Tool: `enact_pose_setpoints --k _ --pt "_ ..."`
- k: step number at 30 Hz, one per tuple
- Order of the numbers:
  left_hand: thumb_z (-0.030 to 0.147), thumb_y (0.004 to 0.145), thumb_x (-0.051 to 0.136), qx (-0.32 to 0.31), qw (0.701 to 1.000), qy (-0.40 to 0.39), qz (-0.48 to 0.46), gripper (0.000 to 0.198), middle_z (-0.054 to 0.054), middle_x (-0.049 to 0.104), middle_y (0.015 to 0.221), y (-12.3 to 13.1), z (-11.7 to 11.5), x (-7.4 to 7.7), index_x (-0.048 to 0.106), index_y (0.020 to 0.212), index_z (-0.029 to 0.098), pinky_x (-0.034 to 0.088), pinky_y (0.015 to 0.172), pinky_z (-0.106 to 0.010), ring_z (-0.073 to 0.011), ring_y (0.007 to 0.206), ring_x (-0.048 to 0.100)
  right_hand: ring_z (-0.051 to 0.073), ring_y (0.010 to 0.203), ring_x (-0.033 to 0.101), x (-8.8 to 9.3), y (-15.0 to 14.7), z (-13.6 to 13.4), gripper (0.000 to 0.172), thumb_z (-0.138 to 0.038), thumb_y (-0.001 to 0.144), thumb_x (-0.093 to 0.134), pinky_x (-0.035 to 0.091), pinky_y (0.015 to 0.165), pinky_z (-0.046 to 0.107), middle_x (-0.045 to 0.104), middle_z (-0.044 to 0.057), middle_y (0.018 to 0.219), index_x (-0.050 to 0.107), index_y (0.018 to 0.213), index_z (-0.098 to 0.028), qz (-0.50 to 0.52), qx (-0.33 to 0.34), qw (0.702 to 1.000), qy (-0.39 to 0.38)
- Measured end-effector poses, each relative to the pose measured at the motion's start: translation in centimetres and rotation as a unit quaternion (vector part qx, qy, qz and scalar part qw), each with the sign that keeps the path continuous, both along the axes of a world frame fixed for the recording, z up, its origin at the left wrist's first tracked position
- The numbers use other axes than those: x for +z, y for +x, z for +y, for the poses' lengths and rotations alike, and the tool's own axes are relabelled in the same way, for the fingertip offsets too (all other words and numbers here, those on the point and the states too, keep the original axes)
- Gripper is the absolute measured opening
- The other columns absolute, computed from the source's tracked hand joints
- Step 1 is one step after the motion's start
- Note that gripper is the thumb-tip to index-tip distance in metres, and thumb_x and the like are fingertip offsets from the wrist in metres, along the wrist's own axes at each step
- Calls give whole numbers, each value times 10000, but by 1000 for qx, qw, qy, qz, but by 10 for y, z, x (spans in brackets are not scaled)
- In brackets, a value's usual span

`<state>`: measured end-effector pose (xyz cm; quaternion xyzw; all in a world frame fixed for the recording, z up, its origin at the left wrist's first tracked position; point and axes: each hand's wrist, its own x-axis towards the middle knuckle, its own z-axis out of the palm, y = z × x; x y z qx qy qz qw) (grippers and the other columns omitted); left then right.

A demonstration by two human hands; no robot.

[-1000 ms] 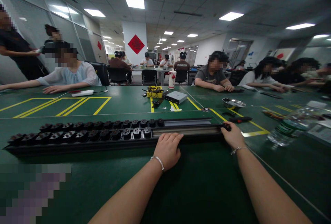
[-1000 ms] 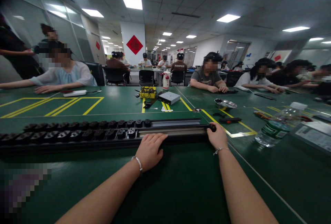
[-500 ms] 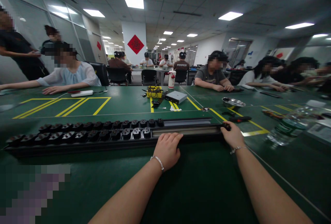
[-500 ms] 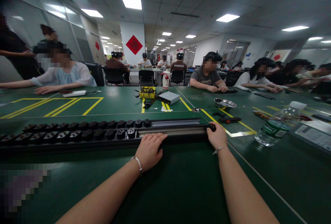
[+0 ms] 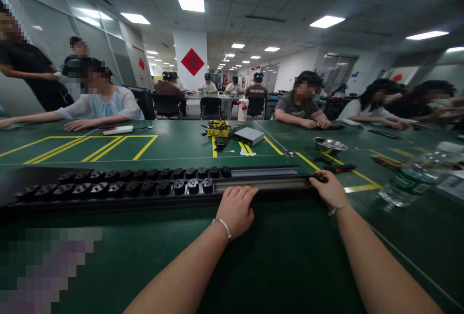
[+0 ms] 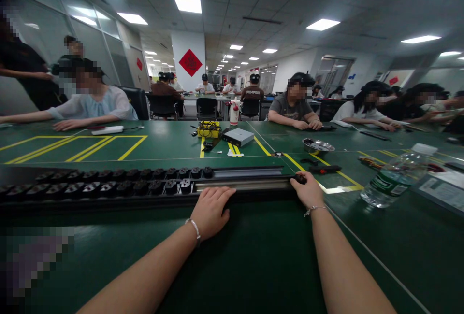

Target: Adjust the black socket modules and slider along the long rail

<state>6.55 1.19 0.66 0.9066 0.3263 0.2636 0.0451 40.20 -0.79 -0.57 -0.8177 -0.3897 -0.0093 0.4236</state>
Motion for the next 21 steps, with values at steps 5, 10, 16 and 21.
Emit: enact_pose_setpoints --k 5,10,16,21 --pt "196 711 519 0 1000 3 -2 527 5 505 1228 0 0 0 408 1221 271 267 985 -379 -191 1097 423 220 834 540 2 -3 -1 386 -422 615 580 415 742 345 599 58 923 587 941 -216 1 -7 1000 -8" --pt "198 711 519 -2 1000 3 -1 535 5 502 1231 0 1 -1 401 1228 270 267 985 -383 -194 1100 422 221 851 539 4 -5 -1 388 -413 613 584 413 751 343 600 61 943 592 947 -215 15 -9 1000 -8" --pt "198 715 512 -4 1000 1 1 530 4 504 1226 0 1 -1 400 1228 270 266 985 -384 -194 1101 421 216 842 544 3 -6 -1 389 -410 611 587 414 745 338 606 55 930 600 947 -213 21 -8 1000 8" --pt "196 714 514 -3 1000 1 -1 531 5 503 1229 0 1 -1 400 1228 271 264 987 -382 -191 1101 420 216 828 550 1 -3 -2 418 -429 604 594 418 733 340 612 57 908 607 956 -202 23 -7 1000 14"
